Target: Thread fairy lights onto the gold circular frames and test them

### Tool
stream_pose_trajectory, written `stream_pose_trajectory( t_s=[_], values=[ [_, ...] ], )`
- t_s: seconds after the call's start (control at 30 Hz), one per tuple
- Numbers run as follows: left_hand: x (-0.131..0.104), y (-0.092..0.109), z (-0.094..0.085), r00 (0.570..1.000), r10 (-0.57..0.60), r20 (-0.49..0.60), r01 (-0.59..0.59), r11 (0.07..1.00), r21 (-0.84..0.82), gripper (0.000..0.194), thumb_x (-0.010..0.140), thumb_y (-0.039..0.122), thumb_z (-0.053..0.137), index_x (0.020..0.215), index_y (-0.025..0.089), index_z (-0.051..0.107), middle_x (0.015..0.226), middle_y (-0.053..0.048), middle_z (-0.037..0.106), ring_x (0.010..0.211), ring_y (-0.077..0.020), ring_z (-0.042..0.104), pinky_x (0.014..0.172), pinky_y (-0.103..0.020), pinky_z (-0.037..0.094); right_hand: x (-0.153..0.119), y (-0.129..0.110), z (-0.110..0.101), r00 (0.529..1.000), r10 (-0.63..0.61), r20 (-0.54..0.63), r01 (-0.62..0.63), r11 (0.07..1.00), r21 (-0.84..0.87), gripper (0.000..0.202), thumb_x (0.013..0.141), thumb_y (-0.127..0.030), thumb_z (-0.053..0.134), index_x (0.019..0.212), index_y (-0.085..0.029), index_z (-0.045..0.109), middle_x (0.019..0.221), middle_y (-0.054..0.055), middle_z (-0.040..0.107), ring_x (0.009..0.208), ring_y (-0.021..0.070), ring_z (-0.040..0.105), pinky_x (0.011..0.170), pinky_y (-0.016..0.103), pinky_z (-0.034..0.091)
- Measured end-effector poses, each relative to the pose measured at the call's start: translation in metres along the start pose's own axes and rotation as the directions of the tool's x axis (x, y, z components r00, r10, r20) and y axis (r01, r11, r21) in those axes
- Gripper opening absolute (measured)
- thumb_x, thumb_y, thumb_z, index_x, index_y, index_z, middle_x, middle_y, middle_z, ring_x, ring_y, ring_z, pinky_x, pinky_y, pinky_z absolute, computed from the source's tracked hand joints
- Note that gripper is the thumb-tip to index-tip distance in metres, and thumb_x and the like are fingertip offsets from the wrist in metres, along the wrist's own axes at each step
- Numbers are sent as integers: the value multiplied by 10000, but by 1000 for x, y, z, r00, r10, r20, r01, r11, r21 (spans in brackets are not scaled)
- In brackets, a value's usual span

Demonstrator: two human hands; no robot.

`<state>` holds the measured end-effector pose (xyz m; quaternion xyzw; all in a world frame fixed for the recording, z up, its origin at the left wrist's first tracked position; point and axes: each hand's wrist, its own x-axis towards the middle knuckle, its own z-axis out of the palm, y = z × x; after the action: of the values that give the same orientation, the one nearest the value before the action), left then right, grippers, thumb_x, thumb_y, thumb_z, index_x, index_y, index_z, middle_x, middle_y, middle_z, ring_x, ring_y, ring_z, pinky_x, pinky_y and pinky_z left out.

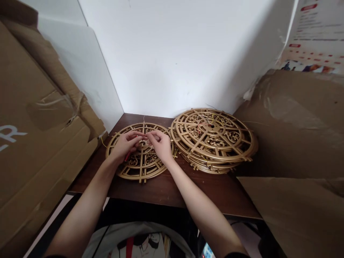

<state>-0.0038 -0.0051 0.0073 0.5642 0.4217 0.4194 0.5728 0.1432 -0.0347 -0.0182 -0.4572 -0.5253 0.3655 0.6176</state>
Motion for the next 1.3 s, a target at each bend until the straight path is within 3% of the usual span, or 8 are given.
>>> stream_pose_trajectory(
  t_s=[0.13,0.3,0.37,0.53,0.73,0.9,1.03,1.3],
  values=[
    [-2,-1,2,998,51,45,-56,990,130,198,679,327,723,785,160,712,640,-23,656,438,-54,432,373,-146,275,-1,0,-3,991,-135,-1,132,972,-196,207,870,-356,587,871,-163,662,698,21,655,613,142,600,583,257,469],
    [5,-12,-2,996,73,45,-76,996,49,214,697,342,710,785,154,658,550,33,533,394,-44,382,343,-143,271,-7,-3,-3,917,-352,186,396,755,-523,199,932,-271,505,1003,-173,663,933,70,664,855,176,614,774,296,484],
    [9,-16,-3,997,75,18,-75,997,-8,209,703,326,695,796,149,637,539,50,483,401,-51,391,336,-144,300,-9,-3,-2,909,-351,224,413,693,-591,250,936,-282,504,1126,-168,618,1000,90,658,947,201,605,860,330,478],
    [13,-17,-3,996,66,-61,-70,995,-66,163,738,273,645,812,132,609,578,43,477,428,-56,403,323,-141,331,-9,0,0,952,-241,191,303,640,-706,452,938,-367,508,1333,-149,476,1196,143,625,1128,261,550,987,433,416],
    [14,-15,-3,989,3,-148,-30,983,-180,157,807,285,585,814,129,597,582,40,462,435,-44,389,327,-109,273,-9,4,0,949,-112,295,304,577,-758,439,919,-359,544,1308,-155,538,1306,124,597,1285,294,448,1088,482,295],
    [16,-17,-3,984,11,-179,-53,972,-229,243,827,368,561,830,129,604,614,26,492,456,-56,430,340,-127,299,-9,7,-1,912,-102,397,381,571,-728,377,916,-318,548,1270,-193,588,1386,97,553,1367,276,384,1126,496,226],
    [15,-17,-4,985,37,-166,-67,981,-182,194,746,307,651,811,129,607,641,21,528,468,-52,447,360,-132,325,-8,7,-1,888,-111,445,421,586,-693,381,927,-304,531,1293,-208,574,1395,87,548,1374,265,386,1128,505,209],
    [14,-17,-5,987,86,-133,-105,984,-144,209,725,304,675,829,129,625,576,35,500,438,-46,390,362,-131,291,-4,6,0,932,-115,343,322,697,-641,326,849,-283,636,1168,-224,663,1291,93,628,1274,256,502,1094,502,233]
  ],
)
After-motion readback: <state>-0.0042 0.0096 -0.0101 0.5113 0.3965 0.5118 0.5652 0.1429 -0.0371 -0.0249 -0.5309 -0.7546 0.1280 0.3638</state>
